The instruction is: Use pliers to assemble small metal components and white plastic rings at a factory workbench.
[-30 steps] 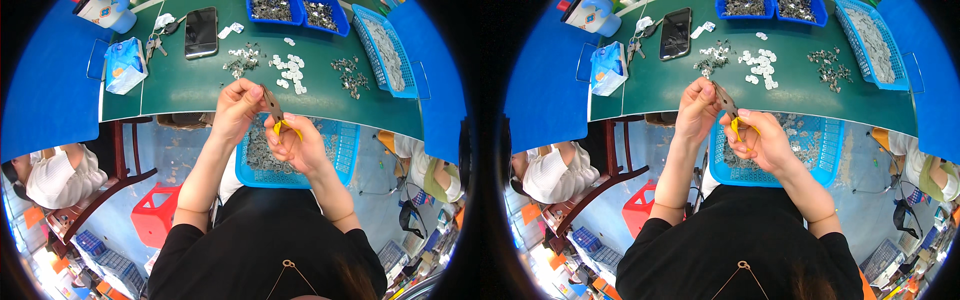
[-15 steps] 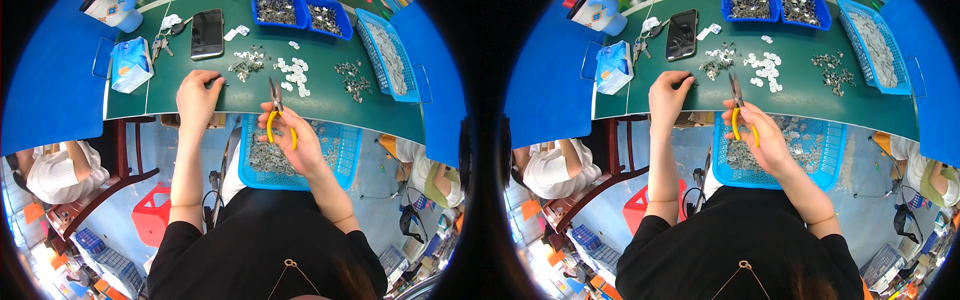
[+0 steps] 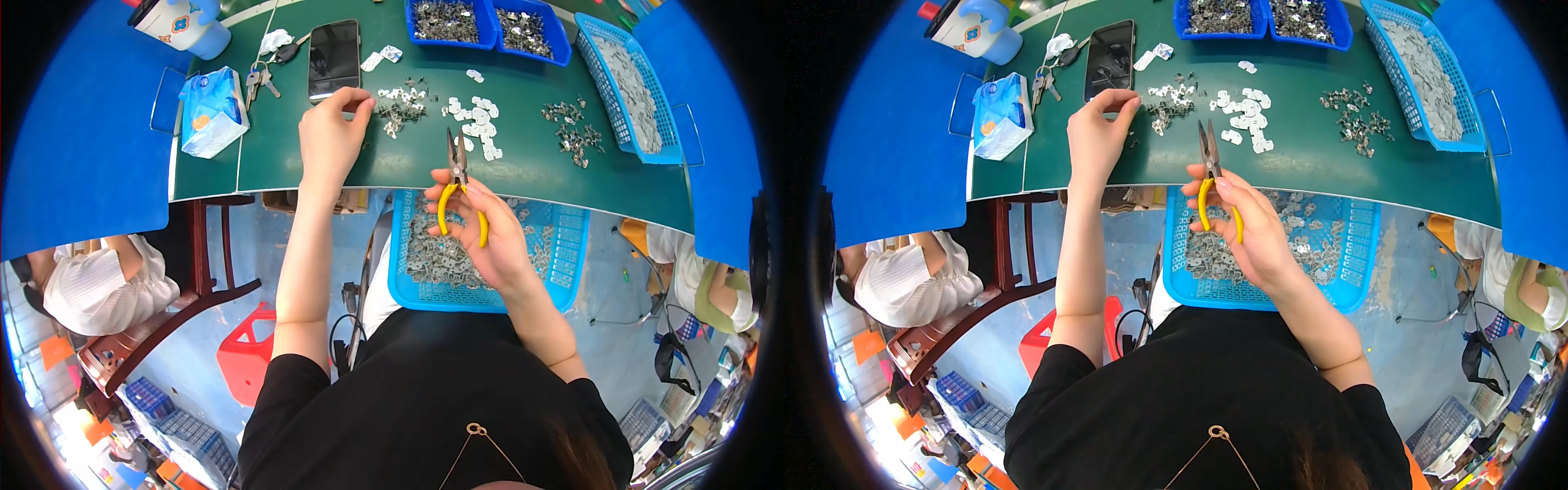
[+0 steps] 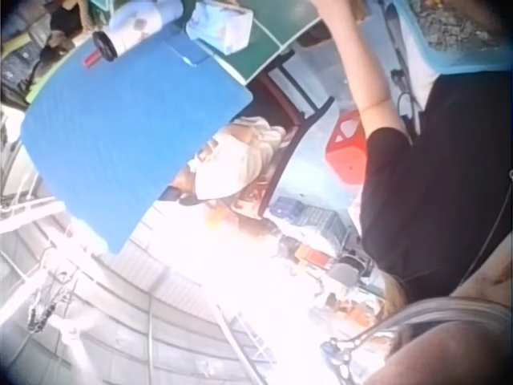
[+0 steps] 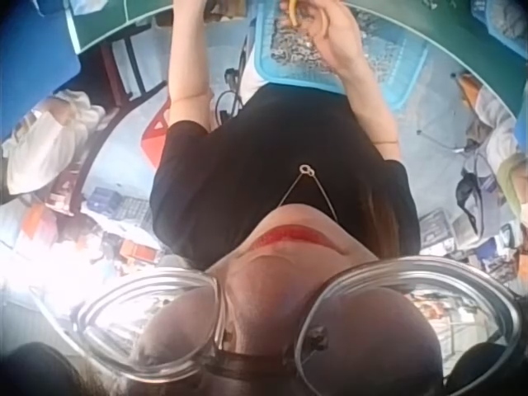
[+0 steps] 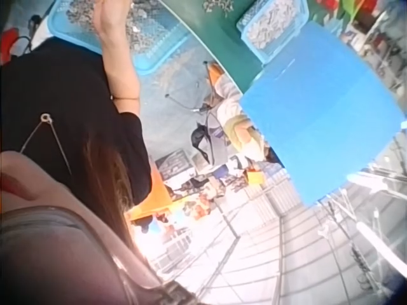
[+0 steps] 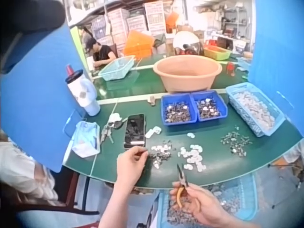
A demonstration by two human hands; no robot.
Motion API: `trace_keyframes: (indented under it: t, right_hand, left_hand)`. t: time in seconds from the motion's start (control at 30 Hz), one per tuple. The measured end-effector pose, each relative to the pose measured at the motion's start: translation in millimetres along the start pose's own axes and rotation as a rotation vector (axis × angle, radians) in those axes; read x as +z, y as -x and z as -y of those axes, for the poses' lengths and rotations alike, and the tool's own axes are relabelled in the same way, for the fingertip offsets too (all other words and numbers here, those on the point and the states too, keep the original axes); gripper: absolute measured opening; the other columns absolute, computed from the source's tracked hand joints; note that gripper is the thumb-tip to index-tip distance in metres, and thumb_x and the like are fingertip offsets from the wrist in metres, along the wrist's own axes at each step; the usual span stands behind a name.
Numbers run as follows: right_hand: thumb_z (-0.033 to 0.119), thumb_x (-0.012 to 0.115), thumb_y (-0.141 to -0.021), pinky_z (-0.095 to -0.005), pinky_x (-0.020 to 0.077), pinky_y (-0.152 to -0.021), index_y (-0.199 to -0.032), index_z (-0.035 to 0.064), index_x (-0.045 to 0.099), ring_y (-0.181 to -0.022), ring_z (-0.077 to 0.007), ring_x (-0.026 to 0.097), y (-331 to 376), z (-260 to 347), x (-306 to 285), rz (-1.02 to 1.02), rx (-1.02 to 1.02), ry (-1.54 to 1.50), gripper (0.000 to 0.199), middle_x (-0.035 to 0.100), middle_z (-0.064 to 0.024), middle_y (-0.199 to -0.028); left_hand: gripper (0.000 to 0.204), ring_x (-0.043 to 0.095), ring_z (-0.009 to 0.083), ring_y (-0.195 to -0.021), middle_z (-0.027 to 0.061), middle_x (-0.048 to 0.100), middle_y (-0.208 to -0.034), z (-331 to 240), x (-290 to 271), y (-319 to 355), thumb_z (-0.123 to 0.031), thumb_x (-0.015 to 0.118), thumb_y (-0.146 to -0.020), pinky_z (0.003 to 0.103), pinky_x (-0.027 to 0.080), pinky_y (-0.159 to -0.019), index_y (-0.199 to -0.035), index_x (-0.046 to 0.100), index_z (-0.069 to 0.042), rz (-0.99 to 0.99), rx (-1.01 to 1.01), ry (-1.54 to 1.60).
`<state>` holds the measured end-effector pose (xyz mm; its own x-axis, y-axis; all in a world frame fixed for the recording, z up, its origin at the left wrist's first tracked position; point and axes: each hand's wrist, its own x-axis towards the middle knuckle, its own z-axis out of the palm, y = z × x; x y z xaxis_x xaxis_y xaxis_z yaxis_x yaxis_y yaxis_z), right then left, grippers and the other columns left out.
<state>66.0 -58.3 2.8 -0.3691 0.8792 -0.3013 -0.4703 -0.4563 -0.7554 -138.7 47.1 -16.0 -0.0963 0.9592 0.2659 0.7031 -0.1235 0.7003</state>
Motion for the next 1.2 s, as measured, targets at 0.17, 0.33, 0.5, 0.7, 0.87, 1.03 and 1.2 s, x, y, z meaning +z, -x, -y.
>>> trace_keyframes:
  t: [0.17,0.33,0.5,0.7,0.87,1.03,1.2]
  right_hand:
    - [0.023,0.042,-0.092,-0.0309,0.0432,-0.081,-0.122,-0.0009,0.050,-0.097,-0.0157,0.051,-2.3,0.1,-4.6,-0.110,-0.095,0.257,0.039,0.056,-0.0081,-0.107]
    - [0.012,0.046,-0.092,-0.0253,0.0410,-0.083,-0.119,-0.0021,0.054,-0.094,-0.0116,0.050,-8.8,5.9,2.8,-0.220,-0.406,0.714,0.032,0.057,-0.0070,-0.106]
    - [0.010,0.044,-0.092,-0.0248,0.0412,-0.083,-0.119,-0.0028,0.053,-0.090,-0.0118,0.051,-9.2,3.1,0.6,-0.181,-0.460,0.742,0.032,0.058,-0.0080,-0.111]
    - [0.010,0.045,-0.092,-0.0234,0.0409,-0.078,-0.115,-0.0039,0.056,-0.083,-0.0104,0.049,-7.4,4.4,1.4,-0.204,-0.449,0.731,0.029,0.059,-0.0066,-0.104]
    - [0.010,0.045,-0.092,-0.0221,0.0394,-0.073,-0.112,-0.0044,0.058,-0.078,-0.0086,0.047,-6.4,6.3,3.1,-0.224,-0.427,0.724,0.027,0.056,-0.0039,-0.091]
    - [0.011,0.046,-0.093,-0.0209,0.0379,-0.069,-0.109,-0.0046,0.059,-0.076,-0.0072,0.045,-6.8,7.0,2.9,-0.238,-0.414,0.727,0.027,0.051,-0.0013,-0.082]
    - [0.012,0.046,-0.093,-0.0203,0.0377,-0.068,-0.109,-0.0049,0.060,-0.074,-0.0067,0.045,-6.1,6.5,3.1,-0.245,-0.429,0.720,0.026,0.052,-0.0014,-0.082]
  left_hand:
    - [0.011,0.064,0.0101,-0.076,0.0061,0.069,-0.087,-25.8,-2.9,10.6,-0.008,0.068,-0.079,0.022,0.048,-0.067,-0.089,0.068,-0.002,0.047,-0.057,0.554]
    - [0.015,0.063,0.0112,-0.083,0.0080,0.067,-0.091,-61.2,-7.9,44.2,0.001,0.068,-0.078,0.022,0.049,-0.075,-0.094,0.067,0.002,0.016,-0.028,0.870]
    - [0.018,0.063,0.0141,-0.087,0.0131,0.066,-0.096,-61.8,-2.9,49.8,0.008,0.066,-0.077,0.023,0.051,-0.076,-0.095,0.066,0.004,0.019,0.066,0.852]
    - [0.018,0.063,0.0149,-0.087,0.0140,0.066,-0.097,-62.1,-2.7,50.0,0.008,0.066,-0.076,0.023,0.051,-0.076,-0.094,0.067,0.005,0.033,0.076,0.823]
    - [0.017,0.063,0.0149,-0.087,0.0141,0.066,-0.095,-62.7,-3.1,49.7,0.006,0.067,-0.076,0.023,0.052,-0.075,-0.093,0.067,0.004,0.029,0.103,0.743]
    - [0.017,0.063,0.0143,-0.085,0.0132,0.066,-0.095,-63.9,-2.6,49.4,0.006,0.067,-0.076,0.023,0.052,-0.075,-0.093,0.068,0.004,0.027,0.101,0.717]
    - [0.018,0.064,0.0131,-0.080,0.0109,0.067,-0.091,-65.1,3.0,50.6,0.001,0.068,-0.077,0.023,0.052,-0.071,-0.095,0.067,0.003,0.009,0.068,0.792]
